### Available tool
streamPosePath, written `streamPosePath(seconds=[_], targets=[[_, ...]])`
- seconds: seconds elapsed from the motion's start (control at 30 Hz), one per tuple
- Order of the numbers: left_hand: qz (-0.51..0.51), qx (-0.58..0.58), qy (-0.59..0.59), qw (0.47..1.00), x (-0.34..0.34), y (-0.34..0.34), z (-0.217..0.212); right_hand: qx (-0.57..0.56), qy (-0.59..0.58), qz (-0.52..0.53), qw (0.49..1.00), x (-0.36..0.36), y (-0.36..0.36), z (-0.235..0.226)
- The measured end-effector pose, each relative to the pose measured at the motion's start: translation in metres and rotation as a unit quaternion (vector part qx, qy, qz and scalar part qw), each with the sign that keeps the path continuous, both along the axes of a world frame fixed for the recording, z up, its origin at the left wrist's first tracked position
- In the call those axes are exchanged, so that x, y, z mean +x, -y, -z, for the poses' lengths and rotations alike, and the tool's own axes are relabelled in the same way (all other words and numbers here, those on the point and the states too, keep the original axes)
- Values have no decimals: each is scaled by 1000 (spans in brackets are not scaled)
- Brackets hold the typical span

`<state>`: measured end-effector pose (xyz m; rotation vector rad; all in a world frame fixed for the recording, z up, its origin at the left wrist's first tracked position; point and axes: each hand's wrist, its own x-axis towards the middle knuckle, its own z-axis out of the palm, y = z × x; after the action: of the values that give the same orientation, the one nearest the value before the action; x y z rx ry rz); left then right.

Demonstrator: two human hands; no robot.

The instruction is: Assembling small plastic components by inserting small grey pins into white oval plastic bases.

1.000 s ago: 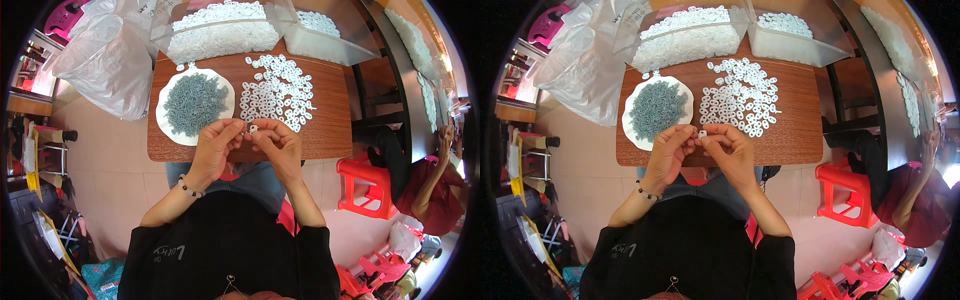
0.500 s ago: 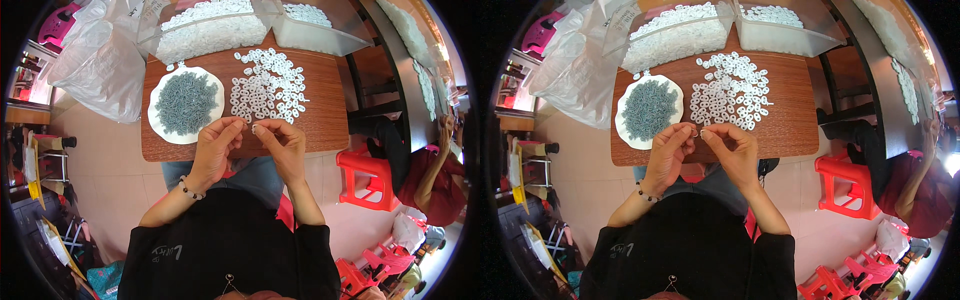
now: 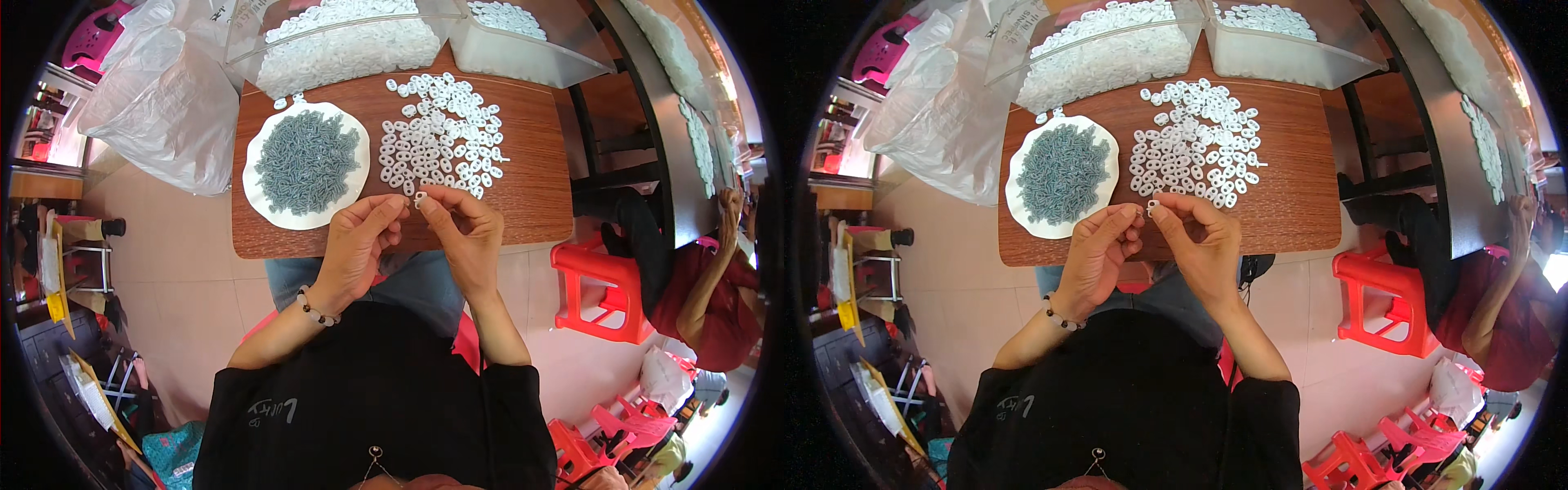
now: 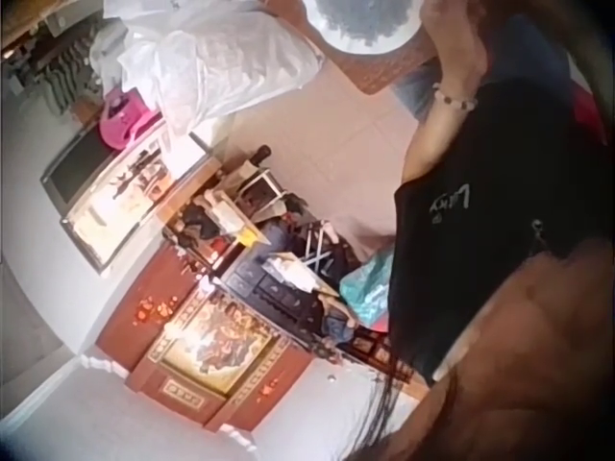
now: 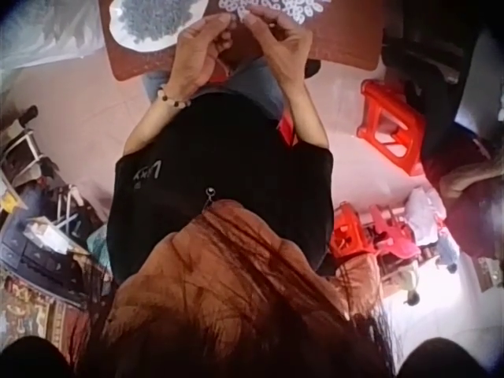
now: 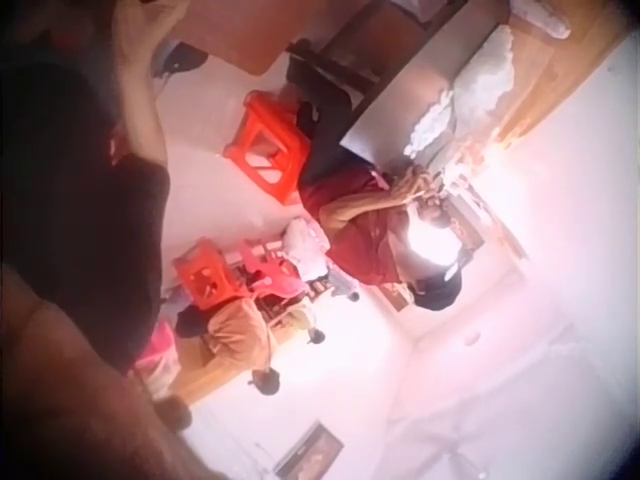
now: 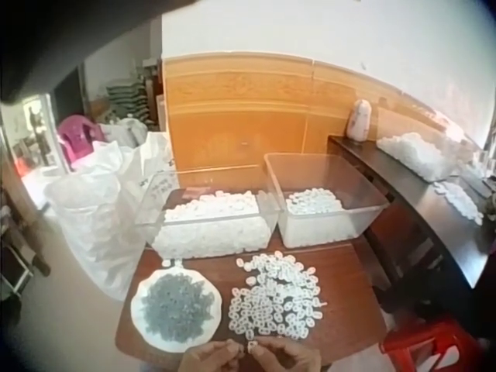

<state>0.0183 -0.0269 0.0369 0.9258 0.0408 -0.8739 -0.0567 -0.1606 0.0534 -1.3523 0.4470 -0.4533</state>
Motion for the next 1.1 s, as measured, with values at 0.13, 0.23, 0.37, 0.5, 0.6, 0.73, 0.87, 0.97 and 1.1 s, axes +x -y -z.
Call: streamPosePath(seconds=[0.13,0.23,0.37,0.5,0.6,0.73,0.87,0.97,1.1], targets=[[-23,-4,-24,999,-3,3,-1,-10,14,-13,1000,0,0,2],[-25,-5,-26,999,-3,3,0,-24,-3,-20,999,0,0,3],[-34,-2,-20,999,-3,4,2,-4,0,-24,1000,0,0,6],[-33,2,-19,999,-4,4,2,-1,-4,-12,1000,-1,-1,5],[-30,3,-13,999,-5,4,3,-5,-3,-10,1000,-2,0,7],[-34,17,0,999,-6,4,5,-16,-24,-6,1000,-2,-1,5],[-40,21,9,999,-7,3,4,-30,-27,4,999,-3,-3,4],[-41,13,14,999,-6,2,6,-39,-26,3,999,-4,-2,3],[-36,22,6,999,-6,2,4,-60,-31,4,998,-4,-2,7]])
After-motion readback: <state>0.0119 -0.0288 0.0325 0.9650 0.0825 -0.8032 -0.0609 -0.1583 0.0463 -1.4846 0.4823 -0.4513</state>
